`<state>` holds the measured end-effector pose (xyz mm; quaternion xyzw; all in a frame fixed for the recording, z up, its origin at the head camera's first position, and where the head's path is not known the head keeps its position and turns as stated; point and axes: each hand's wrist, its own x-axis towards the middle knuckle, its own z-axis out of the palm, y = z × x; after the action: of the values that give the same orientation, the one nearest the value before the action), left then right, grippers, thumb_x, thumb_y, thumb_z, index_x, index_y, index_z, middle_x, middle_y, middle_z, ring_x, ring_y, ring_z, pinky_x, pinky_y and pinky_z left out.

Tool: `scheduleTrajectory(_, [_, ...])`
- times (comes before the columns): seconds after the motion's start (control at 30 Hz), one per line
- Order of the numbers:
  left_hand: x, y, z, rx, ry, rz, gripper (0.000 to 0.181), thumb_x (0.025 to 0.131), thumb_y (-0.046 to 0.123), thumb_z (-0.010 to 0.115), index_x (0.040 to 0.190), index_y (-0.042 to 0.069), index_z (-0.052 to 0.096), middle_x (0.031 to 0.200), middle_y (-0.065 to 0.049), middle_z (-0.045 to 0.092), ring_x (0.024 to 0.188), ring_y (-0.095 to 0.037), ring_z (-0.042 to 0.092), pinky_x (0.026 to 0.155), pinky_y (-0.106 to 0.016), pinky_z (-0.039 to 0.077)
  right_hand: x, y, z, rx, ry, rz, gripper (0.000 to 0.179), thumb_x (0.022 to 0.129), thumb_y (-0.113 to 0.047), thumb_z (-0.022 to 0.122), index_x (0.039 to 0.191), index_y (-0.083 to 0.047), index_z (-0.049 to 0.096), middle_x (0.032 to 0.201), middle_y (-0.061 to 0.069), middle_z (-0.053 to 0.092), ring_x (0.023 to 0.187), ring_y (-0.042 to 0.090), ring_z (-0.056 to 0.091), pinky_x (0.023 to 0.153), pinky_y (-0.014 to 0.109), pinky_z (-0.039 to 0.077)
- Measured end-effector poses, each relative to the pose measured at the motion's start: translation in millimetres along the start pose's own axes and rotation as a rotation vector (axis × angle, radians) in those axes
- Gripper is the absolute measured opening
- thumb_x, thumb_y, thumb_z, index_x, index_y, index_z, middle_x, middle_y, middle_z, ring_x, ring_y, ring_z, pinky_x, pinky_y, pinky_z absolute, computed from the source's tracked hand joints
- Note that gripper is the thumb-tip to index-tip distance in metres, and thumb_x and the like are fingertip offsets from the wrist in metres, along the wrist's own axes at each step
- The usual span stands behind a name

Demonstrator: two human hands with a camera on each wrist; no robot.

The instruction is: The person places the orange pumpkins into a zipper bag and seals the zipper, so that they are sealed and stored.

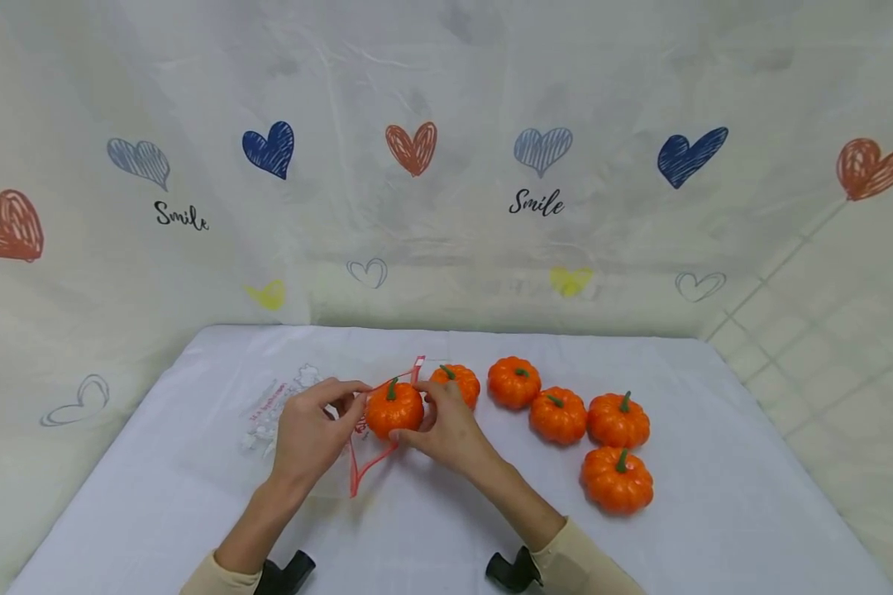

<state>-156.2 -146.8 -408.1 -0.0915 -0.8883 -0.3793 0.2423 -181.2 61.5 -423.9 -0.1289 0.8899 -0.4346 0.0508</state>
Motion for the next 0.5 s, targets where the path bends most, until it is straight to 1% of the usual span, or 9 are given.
scheduleTrajectory(0.07, [0.3,0.1,-0.2,-0.002,-0.001,-0.001,0.01,0.09,0.015,0.081,0.099,0.017,0.083,0.072,0.007,0.062,0.071,-0.009,0.058,0.063,-0.02,0.054,-0.7,-0.6,-0.6,0.019,-0.013,0.006,0.071,0.082,-0.035,0.089,0.141,-0.008,0.058,0.123,0.017,0.055,0.086,0.017,0.055,0.07,0.025,0.054])
scheduleTrajectory(0.13, [0.5,-0.1,-0.2,-0.006,-0.004,-0.003,0.01,0.09,0.015,0.081,0.1,0.017,0.083,0.072,0.007,0.062,0.072,-0.009,0.058,0.064,-0.02,0.054,-1.3,-0.9,-1.0,0.036,-0.025,0.013,0.066,0.085,-0.032,0.088,0.139,-0.009,0.059,0.122,0.016,0.056,0.085,0.016,0.057,0.068,0.023,0.054])
scheduleTrajectory(0.27, [0.6,-1.1,0.4,-0.016,-0.015,-0.012,0.01,0.091,0.014,0.08,0.1,0.017,0.083,0.073,0.006,0.064,0.073,-0.009,0.058,0.065,-0.019,0.054,-1.0,-0.3,-0.8,0.051,-0.038,0.009,0.059,0.087,-0.027,0.085,0.137,-0.008,0.06,0.124,0.011,0.061,0.089,0.016,0.061,0.069,0.024,0.058])
scheduleTrajectory(0.4, [0.3,-1.5,1.1,-0.032,-0.02,-0.022,0.012,0.091,0.013,0.08,0.101,0.017,0.083,0.073,0.005,0.064,0.073,-0.009,0.058,0.065,-0.018,0.053,1.0,0.0,1.4,0.051,-0.039,0.002,0.058,0.087,-0.026,0.085,0.136,-0.007,0.06,0.125,0.008,0.063,0.09,0.016,0.062,0.07,0.025,0.059])
scheduleTrajectory(0.5, [-0.1,-1.2,1.0,-0.045,-0.021,-0.028,0.012,0.091,0.012,0.08,0.101,0.018,0.083,0.074,0.005,0.065,0.073,-0.01,0.058,0.065,-0.018,0.053,2.9,-0.1,4.3,0.027,-0.027,0.008,0.058,0.087,-0.028,0.086,0.135,-0.008,0.061,0.123,0.007,0.063,0.09,0.017,0.061,0.07,0.025,0.058])
